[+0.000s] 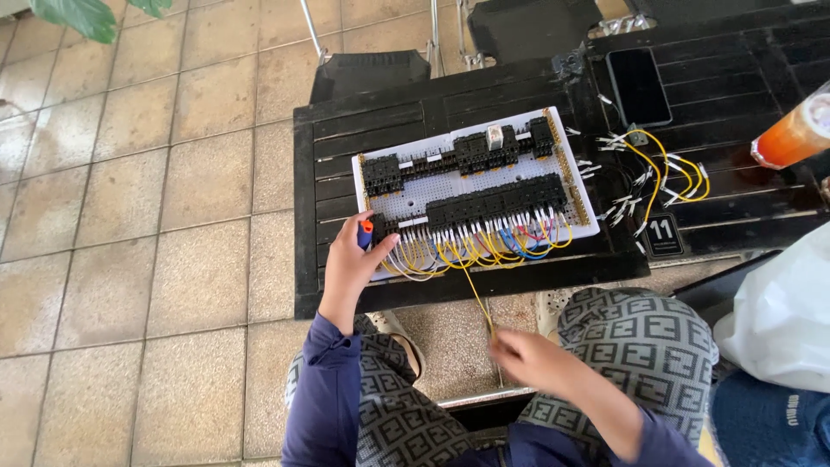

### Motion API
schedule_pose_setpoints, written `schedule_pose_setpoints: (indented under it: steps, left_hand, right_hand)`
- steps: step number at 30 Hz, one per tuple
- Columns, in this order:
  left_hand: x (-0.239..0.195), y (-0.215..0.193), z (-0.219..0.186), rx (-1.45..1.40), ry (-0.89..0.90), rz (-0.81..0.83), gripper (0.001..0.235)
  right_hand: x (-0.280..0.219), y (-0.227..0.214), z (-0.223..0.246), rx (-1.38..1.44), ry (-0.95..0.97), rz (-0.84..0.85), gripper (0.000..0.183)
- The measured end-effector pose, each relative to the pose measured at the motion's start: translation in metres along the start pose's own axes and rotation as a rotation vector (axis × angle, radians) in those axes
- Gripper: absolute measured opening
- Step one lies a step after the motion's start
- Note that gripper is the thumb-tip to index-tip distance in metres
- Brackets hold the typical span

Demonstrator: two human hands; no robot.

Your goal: The person uses a screwdriver to tighten screws on a breadboard while inserting jumper wires into the board. They adjust the board's position on their lap and continue securing components throughout the video.

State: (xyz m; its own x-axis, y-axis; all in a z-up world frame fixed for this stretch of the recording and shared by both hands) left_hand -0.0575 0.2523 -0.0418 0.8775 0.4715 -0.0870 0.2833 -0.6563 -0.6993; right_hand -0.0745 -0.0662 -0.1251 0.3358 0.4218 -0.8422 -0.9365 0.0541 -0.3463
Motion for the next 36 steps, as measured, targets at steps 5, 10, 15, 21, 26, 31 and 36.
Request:
schedule_pose_setpoints:
  steps: [5, 10, 15, 21, 26, 31, 36]
  left_hand:
    - [0.004, -0.002, -0.004, 0.020, 0.029, 0.042, 0.077]
    - [0.007, -0.001, -0.007, 0.048, 0.042, 0.081, 0.081]
    - [0.001, -0.007, -0.009, -0.033, 0.090, -0.048, 0.074]
    - [0.001, -0.008, -0.011, -0.032, 0.092, -0.039, 0.077]
    - [0.008, -0.006, -0.006, -0.036, 0.089, -0.043, 0.076]
    - [0.007, -0.002, -0.003, -0.023, 0.074, -0.031, 0.076]
    - [0.002, -0.001, -0.008, -0.022, 0.020, -0.042, 0.075]
  right_hand:
    - [-0.062, -0.053, -0.046, 0.015, 0.170, -0.339, 0.018]
    - [-0.086, -0.155, -0.066, 0.013, -0.302, -1.165, 0.012]
    - [-0.091, -0.232, 0.006, 0.130, -0.817, -1.511, 0.027]
    - [-0.004, -0.244, -0.043, 0.836, -0.570, -1.209, 0.017]
    - [0.005, -0.254, -0.049, 0.887, -0.465, -1.093, 0.028]
    - [0.008, -0.244, -0.068, 0.902, -0.364, -1.036, 0.019]
    - [0.002, -0.228, -0.068, 0.752, -0.251, -0.949, 0.016]
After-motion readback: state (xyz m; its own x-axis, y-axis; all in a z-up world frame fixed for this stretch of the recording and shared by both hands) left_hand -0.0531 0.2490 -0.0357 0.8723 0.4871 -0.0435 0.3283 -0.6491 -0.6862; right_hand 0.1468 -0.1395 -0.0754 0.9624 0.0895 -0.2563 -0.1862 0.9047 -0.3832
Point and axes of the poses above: each hand's wrist, its own x-axis towards the middle knuckle, its own y-axis out of the palm, z = x × y, the point moved 10 cm from there along x, towards the middle knuckle, and after that the axes turned 9 degrees about y, right-handed, at the moved point
